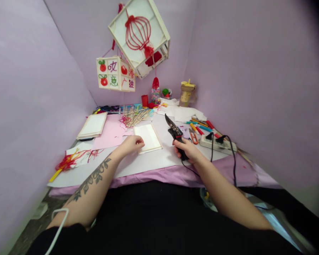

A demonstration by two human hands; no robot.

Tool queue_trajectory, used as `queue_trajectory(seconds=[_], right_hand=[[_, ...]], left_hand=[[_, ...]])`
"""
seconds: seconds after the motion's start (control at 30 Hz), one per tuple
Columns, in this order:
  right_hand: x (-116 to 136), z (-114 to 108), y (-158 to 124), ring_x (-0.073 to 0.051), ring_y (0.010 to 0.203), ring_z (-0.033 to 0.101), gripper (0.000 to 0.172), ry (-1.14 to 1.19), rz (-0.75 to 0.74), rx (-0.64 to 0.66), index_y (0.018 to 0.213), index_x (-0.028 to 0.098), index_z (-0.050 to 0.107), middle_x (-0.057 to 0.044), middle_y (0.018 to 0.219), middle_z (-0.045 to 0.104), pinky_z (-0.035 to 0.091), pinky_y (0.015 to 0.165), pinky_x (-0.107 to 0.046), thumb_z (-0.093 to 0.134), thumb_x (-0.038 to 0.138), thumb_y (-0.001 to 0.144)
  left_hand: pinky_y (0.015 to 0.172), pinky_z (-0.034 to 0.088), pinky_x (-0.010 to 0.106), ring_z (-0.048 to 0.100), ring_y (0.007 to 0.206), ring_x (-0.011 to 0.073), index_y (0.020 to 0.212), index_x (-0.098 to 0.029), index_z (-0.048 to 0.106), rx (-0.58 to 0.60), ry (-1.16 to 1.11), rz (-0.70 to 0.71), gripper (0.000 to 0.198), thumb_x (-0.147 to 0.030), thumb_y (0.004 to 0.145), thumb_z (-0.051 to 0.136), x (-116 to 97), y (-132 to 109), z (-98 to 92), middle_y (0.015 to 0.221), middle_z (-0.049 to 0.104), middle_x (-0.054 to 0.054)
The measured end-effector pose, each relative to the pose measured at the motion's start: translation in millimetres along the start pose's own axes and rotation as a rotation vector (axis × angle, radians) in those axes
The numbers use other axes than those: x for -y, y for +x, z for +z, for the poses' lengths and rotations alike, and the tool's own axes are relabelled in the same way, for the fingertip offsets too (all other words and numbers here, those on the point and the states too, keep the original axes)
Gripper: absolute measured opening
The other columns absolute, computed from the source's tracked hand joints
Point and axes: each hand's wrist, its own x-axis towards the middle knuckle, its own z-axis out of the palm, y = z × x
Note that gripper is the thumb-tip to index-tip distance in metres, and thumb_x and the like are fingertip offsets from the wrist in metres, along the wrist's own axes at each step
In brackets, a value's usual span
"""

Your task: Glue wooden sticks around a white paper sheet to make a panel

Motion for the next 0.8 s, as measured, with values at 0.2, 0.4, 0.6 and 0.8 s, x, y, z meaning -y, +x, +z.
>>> queue_trajectory(seconds=[0.2, 0.4, 0.6, 0.8], right_hand=[[1, 0, 0, -0.009, 0.04, 0.045, 0.038, -0.024, 0.0, -0.012, 0.077, 0.019, 0.048, 0.004, 0.054, 0.053, 0.03, 0.038, -0.022, 0.065, 0.052, 0.073], [0, -1, 0, -0.009, 0.039, 0.045, 0.038, -0.037, 0.003, -0.014, 0.077, 0.019, 0.049, 0.004, 0.053, 0.053, 0.031, 0.038, -0.022, 0.065, 0.053, 0.073], [1, 0, 0, -0.009, 0.039, 0.045, 0.038, -0.028, 0.006, -0.009, 0.077, 0.019, 0.048, 0.004, 0.052, 0.053, 0.03, 0.038, -0.021, 0.065, 0.052, 0.073], [2, 0, -1, -0.009, 0.039, 0.045, 0.039, -0.025, 0.009, -0.007, 0.076, 0.019, 0.047, 0.004, 0.052, 0.053, 0.03, 0.038, -0.022, 0.066, 0.053, 0.072]], left_hand=[[0.061, 0.037, 0.025, 0.055, 0.065, 0.0151, 0.072, -0.016, 0.066, 0.042, 0.04, 0.054, 0.014, -0.026, 0.072, 0.055, 4, -10, 12.9, 0.073, 0.064, 0.003], [0.059, 0.036, 0.025, 0.054, 0.064, 0.0151, 0.072, -0.017, 0.062, 0.009, 0.039, 0.055, 0.012, -0.025, 0.074, 0.054, 5, -11, 23.1, 0.071, 0.063, 0.003], [0.058, 0.035, 0.026, 0.055, 0.064, 0.0157, 0.072, -0.018, 0.061, -0.011, 0.044, 0.037, 0.013, -0.027, 0.076, 0.053, 4, -14, 24.7, 0.07, 0.063, 0.003], [0.058, 0.036, 0.026, 0.056, 0.065, 0.0168, 0.073, -0.018, 0.062, -0.033, 0.044, 0.022, 0.013, -0.027, 0.076, 0.053, -1, -13, 28.3, 0.071, 0.065, 0.003]])
